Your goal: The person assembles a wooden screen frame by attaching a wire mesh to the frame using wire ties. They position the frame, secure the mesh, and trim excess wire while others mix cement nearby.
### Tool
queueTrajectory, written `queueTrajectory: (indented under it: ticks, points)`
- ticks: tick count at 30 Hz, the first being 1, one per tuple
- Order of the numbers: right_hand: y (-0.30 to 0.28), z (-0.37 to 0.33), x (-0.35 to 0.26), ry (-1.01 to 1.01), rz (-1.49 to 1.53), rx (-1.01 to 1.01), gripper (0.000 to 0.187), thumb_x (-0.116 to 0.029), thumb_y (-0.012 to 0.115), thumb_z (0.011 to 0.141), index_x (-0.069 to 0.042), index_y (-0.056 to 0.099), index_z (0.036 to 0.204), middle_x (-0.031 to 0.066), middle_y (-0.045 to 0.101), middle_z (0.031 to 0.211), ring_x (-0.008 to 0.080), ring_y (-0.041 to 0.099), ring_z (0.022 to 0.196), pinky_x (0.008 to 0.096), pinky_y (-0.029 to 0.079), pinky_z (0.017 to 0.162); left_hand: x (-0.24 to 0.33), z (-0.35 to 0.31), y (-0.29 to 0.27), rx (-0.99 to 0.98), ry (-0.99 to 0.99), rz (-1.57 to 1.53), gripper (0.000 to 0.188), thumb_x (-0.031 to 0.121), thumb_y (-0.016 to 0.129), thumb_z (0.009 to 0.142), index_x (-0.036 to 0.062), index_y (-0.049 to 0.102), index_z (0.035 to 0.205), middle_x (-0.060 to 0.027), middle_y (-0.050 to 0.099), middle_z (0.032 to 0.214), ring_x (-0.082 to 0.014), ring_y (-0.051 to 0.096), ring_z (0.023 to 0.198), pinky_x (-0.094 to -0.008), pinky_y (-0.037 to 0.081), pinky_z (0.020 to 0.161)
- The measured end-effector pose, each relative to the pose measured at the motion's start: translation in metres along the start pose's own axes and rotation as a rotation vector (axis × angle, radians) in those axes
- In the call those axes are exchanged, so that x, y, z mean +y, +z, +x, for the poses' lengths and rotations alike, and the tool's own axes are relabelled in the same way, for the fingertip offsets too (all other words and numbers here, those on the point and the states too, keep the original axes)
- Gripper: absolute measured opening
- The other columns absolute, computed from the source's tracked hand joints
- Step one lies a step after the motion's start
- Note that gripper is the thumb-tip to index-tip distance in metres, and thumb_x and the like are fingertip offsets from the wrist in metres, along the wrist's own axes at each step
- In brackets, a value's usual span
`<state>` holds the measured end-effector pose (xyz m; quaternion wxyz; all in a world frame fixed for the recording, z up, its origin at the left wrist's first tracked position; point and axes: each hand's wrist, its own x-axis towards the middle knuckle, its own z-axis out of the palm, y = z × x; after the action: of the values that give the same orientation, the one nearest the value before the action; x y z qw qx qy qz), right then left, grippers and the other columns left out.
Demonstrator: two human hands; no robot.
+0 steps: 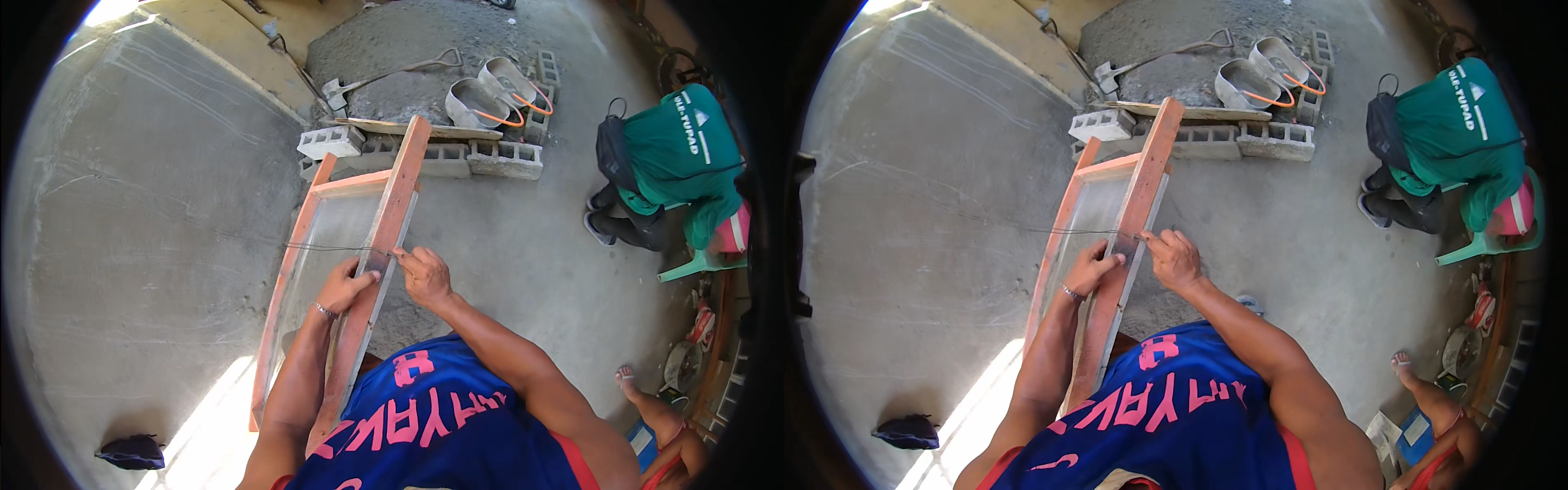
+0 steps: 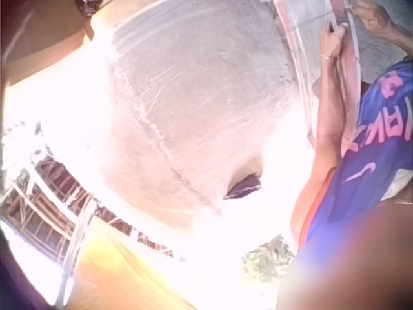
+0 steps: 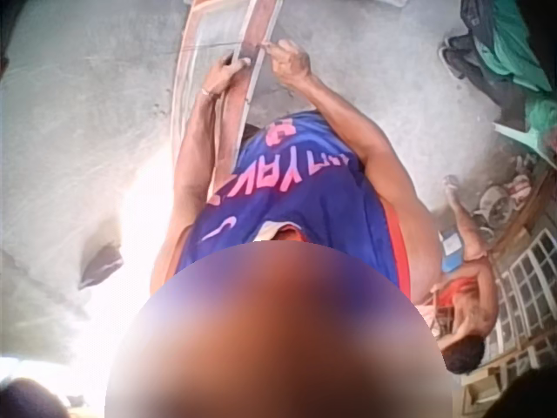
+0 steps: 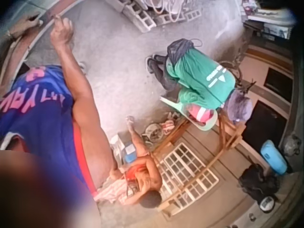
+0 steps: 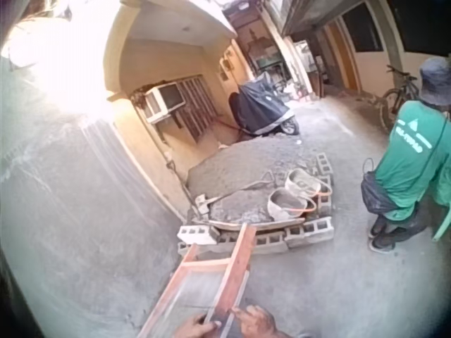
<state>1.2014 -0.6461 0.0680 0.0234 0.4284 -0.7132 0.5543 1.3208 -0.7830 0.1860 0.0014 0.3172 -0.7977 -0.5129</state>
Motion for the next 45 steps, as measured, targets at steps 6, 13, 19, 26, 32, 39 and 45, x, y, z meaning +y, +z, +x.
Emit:
queueTrajectory:
  ticks: [6, 13, 19, 26, 32, 39, 45]
  points:
    - [-0.001, 0.004, -0.003, -0.058, -0.014, 0.009, 0.031, -0.007, 0.061, 0.086, -0.009, 0.071, 0.116, 0.0081, 0.053, 0.078, 0.0289, 0.057, 0.073, 0.0404, 0.049, 0.065, 0.014, 0.023, 0.009, 0.158, 0.016, 0.191, 0.051, 0.04, 0.068, 0.092, -0.0095, 0.067, 0.102, -0.0179, 0.068, 0.085, -0.0185, 0.061, 0.08, -0.037, 0.05, 0.075]
    - [-0.004, -0.017, -0.037, 0.156, 0.161, -0.022, 0.034, -0.007, 0.062, 0.088, 0.004, 0.065, 0.12, 0.0161, 0.058, 0.085, 0.0359, 0.061, 0.079, 0.0444, 0.051, 0.071, 0.009, 0.025, 0.013, 0.29, 0.035, 0.266, 0.049, 0.04, 0.066, 0.093, -0.0076, 0.066, 0.083, -0.0207, 0.06, 0.064, -0.0214, 0.055, 0.06, -0.0428, 0.045, 0.059]
    - [-0.01, -0.025, -0.046, 0.248, 0.191, -0.146, 0.036, -0.006, 0.058, 0.09, 0.01, 0.06, 0.123, 0.0211, 0.062, 0.09, 0.04, 0.062, 0.079, 0.0453, 0.052, 0.073, 0.007, 0.033, 0.017, 0.314, 0.073, 0.355, 0.046, 0.039, 0.067, 0.092, -0.0068, 0.067, 0.088, -0.0166, 0.058, 0.067, -0.0225, 0.054, 0.064, -0.0392, 0.044, 0.059]
    - [-0.054, -0.005, -0.08, 0.192, 0.192, -0.412, 0.045, -0.004, 0.059, 0.085, 0.013, 0.057, 0.126, 0.0212, 0.064, 0.094, 0.0395, 0.065, 0.082, 0.0453, 0.053, 0.076, 0.01, 0.035, 0.02, 0.299, 0.066, 0.319, 0.046, 0.042, 0.065, 0.089, -0.004, 0.068, 0.091, -0.0291, 0.066, 0.082, -0.0452, 0.065, 0.077, -0.0481, 0.05, 0.07]
    - [-0.073, 0.026, -0.058, -0.309, 0.317, -0.5, 0.046, -0.006, 0.062, 0.084, 0.005, 0.058, 0.129, 0.0207, 0.063, 0.106, 0.0396, 0.066, 0.084, 0.047, 0.055, 0.077, 0.013, 0.032, 0.019, 0.291, 0.031, 0.333, 0.047, 0.044, 0.064, 0.089, -0.0026, 0.066, 0.088, -0.0292, 0.066, 0.081, -0.046, 0.065, 0.077, -0.0491, 0.05, 0.071]
    - [-0.074, 0.082, -0.057, -0.494, -0.069, -0.351, 0.012, -0.018, 0.065, 0.09, -0.007, 0.066, 0.095, 0.0107, 0.064, 0.07, 0.0302, 0.067, 0.066, 0.0409, 0.054, 0.058, 0.016, 0.03, 0.017, 0.261, 0.059, 0.368, 0.046, 0.044, 0.064, 0.091, -0.0021, 0.066, 0.087, -0.0289, 0.066, 0.078, -0.0462, 0.066, 0.077, -0.0498, 0.05, 0.071]
    - [-0.054, 0.11, -0.008, 0.096, 0.209, -0.214, 0.023, -0.019, 0.061, 0.097, -0.004, 0.063, 0.08, 0.0112, 0.065, 0.07, 0.0208, 0.063, 0.056, 0.0328, 0.047, 0.049, 0.018, 0.024, 0.02, 0.3, 0.107, 0.342, 0.045, 0.042, 0.065, 0.091, -0.0033, 0.067, 0.088, -0.0283, 0.064, 0.073, -0.0445, 0.065, 0.069, -0.0488, 0.05, 0.065]
